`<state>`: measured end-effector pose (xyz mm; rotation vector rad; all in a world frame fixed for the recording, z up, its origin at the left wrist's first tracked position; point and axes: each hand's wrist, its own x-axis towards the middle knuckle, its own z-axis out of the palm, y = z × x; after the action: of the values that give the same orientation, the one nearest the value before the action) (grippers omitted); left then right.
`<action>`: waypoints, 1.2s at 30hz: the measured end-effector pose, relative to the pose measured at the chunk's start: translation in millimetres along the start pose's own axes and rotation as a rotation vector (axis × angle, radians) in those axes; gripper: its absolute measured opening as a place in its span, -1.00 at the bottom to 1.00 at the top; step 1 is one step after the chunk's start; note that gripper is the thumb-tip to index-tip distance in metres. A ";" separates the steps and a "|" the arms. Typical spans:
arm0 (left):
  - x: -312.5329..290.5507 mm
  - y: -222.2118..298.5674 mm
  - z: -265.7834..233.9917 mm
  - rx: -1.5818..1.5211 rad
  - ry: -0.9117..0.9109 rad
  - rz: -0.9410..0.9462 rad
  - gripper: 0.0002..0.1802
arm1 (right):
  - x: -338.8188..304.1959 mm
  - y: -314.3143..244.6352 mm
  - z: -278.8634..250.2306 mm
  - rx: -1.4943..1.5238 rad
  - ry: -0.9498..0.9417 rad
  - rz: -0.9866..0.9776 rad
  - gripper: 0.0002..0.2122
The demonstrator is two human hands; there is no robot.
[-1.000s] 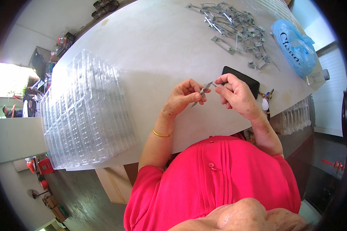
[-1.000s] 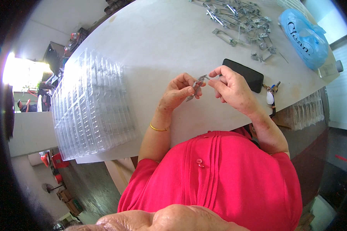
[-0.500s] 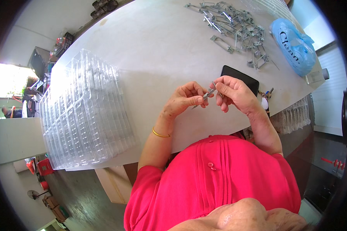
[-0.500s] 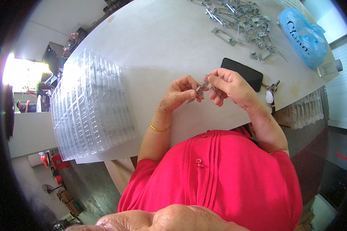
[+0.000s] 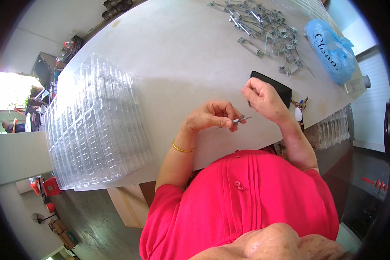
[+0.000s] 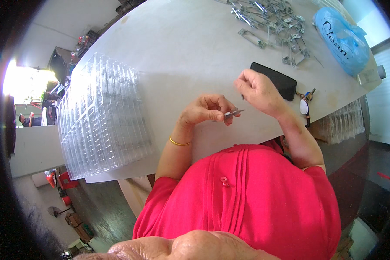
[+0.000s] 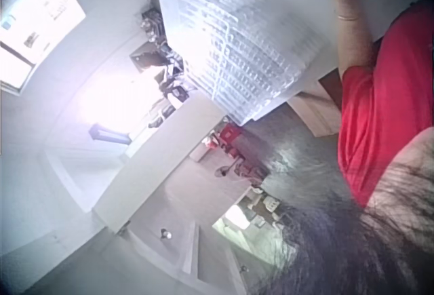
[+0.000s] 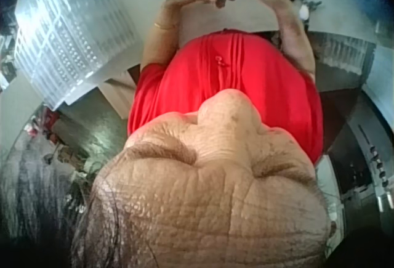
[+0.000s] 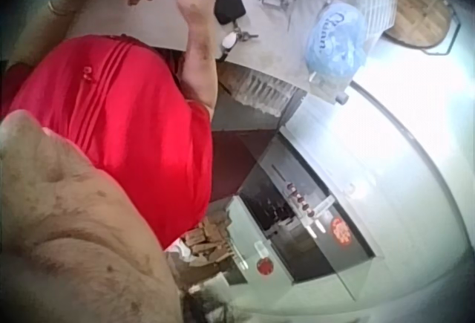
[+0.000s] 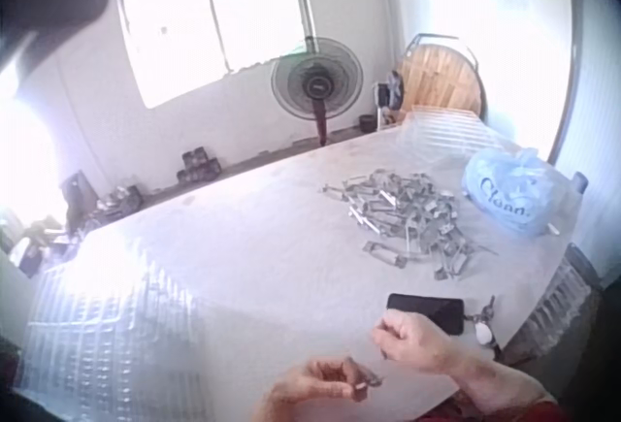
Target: The person assembles metal hardware by inserting small pins into metal brackets by hand and places the assembled pieces into plastic trays.
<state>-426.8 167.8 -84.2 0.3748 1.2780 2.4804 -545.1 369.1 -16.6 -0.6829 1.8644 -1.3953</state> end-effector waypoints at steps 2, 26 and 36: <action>0.1 -2.1 2.5 0.010 -0.043 -0.025 -0.82 | 2.2 1.8 -3.7 0.081 0.112 -0.074 -0.82; 2.9 0.2 6.0 0.132 0.271 0.088 -0.80 | -19.7 4.0 29.6 -0.719 0.386 -0.466 -0.83; 16.3 19.7 43.4 0.715 0.596 -0.132 -0.87 | -42.9 20.6 12.6 -0.607 0.374 -0.313 -0.83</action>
<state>-428.8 195.5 -42.2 -0.3254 2.3298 2.0025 -508.7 399.8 -29.1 -1.1057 2.6138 -1.1909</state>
